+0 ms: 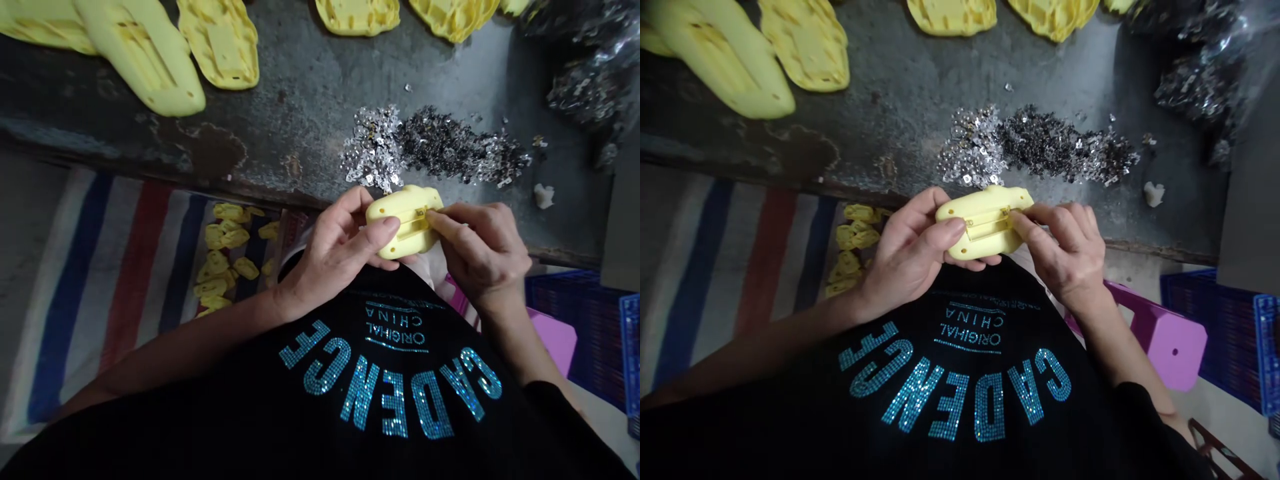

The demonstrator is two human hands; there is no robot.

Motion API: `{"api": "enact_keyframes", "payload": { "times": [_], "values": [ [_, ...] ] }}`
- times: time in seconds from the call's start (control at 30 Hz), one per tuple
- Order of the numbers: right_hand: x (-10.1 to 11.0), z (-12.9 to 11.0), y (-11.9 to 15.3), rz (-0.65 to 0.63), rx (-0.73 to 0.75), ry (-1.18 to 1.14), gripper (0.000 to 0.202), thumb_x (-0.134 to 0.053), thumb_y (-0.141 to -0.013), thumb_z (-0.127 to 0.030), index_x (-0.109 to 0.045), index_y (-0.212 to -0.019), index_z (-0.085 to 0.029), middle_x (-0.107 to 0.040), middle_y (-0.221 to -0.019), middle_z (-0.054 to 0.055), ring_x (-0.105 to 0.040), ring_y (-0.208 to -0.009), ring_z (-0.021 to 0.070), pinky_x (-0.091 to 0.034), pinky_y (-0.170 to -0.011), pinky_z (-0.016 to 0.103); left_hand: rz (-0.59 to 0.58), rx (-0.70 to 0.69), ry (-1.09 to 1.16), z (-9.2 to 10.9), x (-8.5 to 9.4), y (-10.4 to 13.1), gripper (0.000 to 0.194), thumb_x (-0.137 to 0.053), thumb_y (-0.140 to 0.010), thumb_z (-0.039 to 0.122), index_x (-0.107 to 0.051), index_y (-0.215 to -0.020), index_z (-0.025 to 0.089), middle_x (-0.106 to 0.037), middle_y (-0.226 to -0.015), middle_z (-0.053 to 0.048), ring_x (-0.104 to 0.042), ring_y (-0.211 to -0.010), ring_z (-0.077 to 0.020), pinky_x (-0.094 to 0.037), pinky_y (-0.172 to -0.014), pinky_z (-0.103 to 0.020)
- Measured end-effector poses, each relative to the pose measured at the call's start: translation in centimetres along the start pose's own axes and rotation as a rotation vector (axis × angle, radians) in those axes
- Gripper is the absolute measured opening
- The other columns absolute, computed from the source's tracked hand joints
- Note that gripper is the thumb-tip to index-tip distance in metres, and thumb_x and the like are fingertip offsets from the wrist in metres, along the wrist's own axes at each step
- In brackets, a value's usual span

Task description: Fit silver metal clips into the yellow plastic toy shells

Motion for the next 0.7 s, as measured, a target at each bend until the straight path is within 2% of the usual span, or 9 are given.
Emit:
{"api": "enact_keyframes", "payload": {
  "times": [0.07, 0.17, 0.23, 0.3, 0.4, 0.53, 0.63, 0.7],
  "values": [
    [0.3, 0.3, -0.2, 0.026, -0.019, -0.097, 0.026, -0.074, -0.108, -0.027, -0.087, -0.124, -0.041, -0.089, -0.117, 0.003, -0.079, -0.094, 0.0286, -0.067, -0.083, 0.051, -0.01, -0.021, -0.032, 0.1, -0.1, 0.2, 0.042, -0.086, -0.102, 0.048, -0.053, -0.104, 0.024, -0.079, -0.103, -0.002, -0.087, -0.08, -0.0209, -0.071, -0.06, -0.022],
    [0.2, 2.5, -0.6, 0.056, -0.161, -0.356, 0.026, -0.083, -0.104, -0.032, -0.086, -0.129, -0.038, -0.084, -0.126, 0.005, -0.079, -0.108, 0.0277, -0.066, -0.082, 0.045, -0.015, -0.086, -0.13, 0.8, -0.2, 0.7, 0.039, -0.087, -0.101, 0.046, -0.055, -0.103, 0.024, -0.078, -0.099, -0.002, -0.085, -0.08, -0.0192, -0.069, -0.061, -0.023],
    [-1.0, 4.2, -0.8, -0.017, -0.273, -0.539, 0.037, -0.091, -0.098, -0.04, -0.083, -0.135, -0.037, -0.081, -0.133, 0.006, -0.079, -0.113, 0.0275, -0.065, -0.08, 0.041, -0.027, -0.133, -0.204, 1.3, -0.4, 1.1, 0.037, -0.088, -0.102, 0.045, -0.057, -0.103, 0.024, -0.075, -0.094, 0.0, -0.08, -0.075, -0.0171, -0.067, -0.061, -0.024],
    [-2.2, 5.0, -1.0, -0.105, -0.316, -0.657, 0.046, -0.095, -0.094, -0.047, -0.081, -0.137, -0.037, -0.08, -0.136, 0.006, -0.08, -0.113, 0.0264, -0.066, -0.079, 0.038, -0.053, -0.16, -0.278, 1.7, -0.8, 1.4, 0.035, -0.087, -0.102, 0.043, -0.058, -0.105, 0.025, -0.073, -0.093, 0.001, -0.077, -0.074, -0.0158, -0.068, -0.065, -0.027],
    [-2.9, 5.3, -1.3, -0.148, -0.312, -0.696, 0.049, -0.096, -0.092, -0.054, -0.081, -0.135, -0.035, -0.08, -0.139, 0.006, -0.08, -0.114, 0.0254, -0.067, -0.08, 0.036, -0.087, -0.274, -0.419, 2.7, -1.8, 1.5, 0.033, -0.09, -0.1, 0.035, -0.06, -0.106, 0.024, -0.072, -0.095, 0.002, -0.074, -0.076, -0.0138, -0.065, -0.069, -0.025],
    [-3.3, 5.3, -1.0, -0.122, -0.311, -0.69, 0.049, -0.091, -0.095, -0.059, -0.079, -0.135, -0.035, -0.079, -0.139, 0.006, -0.079, -0.115, 0.0265, -0.07, -0.085, 0.039, -0.1, -0.48, -0.654, 4.4, -3.6, 1.5, 0.03, -0.09, -0.098, 0.032, -0.061, -0.102, 0.023, -0.072, -0.096, 0.0, -0.072, -0.079, -0.0137, -0.062, -0.068, -0.024],
    [-3.1, 5.5, -0.4, -0.029, -0.301, -0.707, 0.046, -0.089, -0.096, -0.052, -0.078, -0.139, -0.04, -0.078, -0.139, 0.006, -0.078, -0.12, 0.0306, -0.072, -0.09, 0.045, -0.14, -0.558, -0.77, 4.8, -4.6, 1.4, 0.03, -0.09, -0.097, 0.033, -0.062, -0.1, 0.022, -0.075, -0.1, -0.002, -0.075, -0.088, -0.0173, -0.065, -0.075, -0.029],
    [-2.5, 5.3, 0.2, 0.063, -0.256, -0.711, 0.045, -0.087, -0.097, -0.047, -0.078, -0.141, -0.043, -0.077, -0.139, 0.007, -0.077, -0.12, 0.0331, -0.072, -0.089, 0.05, -0.216, -0.55, -0.732, 4.4, -4.8, 1.2, 0.037, -0.097, -0.092, 0.035, -0.064, -0.103, 0.023, -0.077, -0.106, -0.003, -0.078, -0.094, -0.0189, -0.067, -0.081, -0.03]
  ]
}}
Point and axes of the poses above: each hand's wrist, its own y-axis away from the middle knuckle, its own x-axis out of the back of the hand, z = x × y, the point moved 9 cm from there along -y, towards the middle knuckle
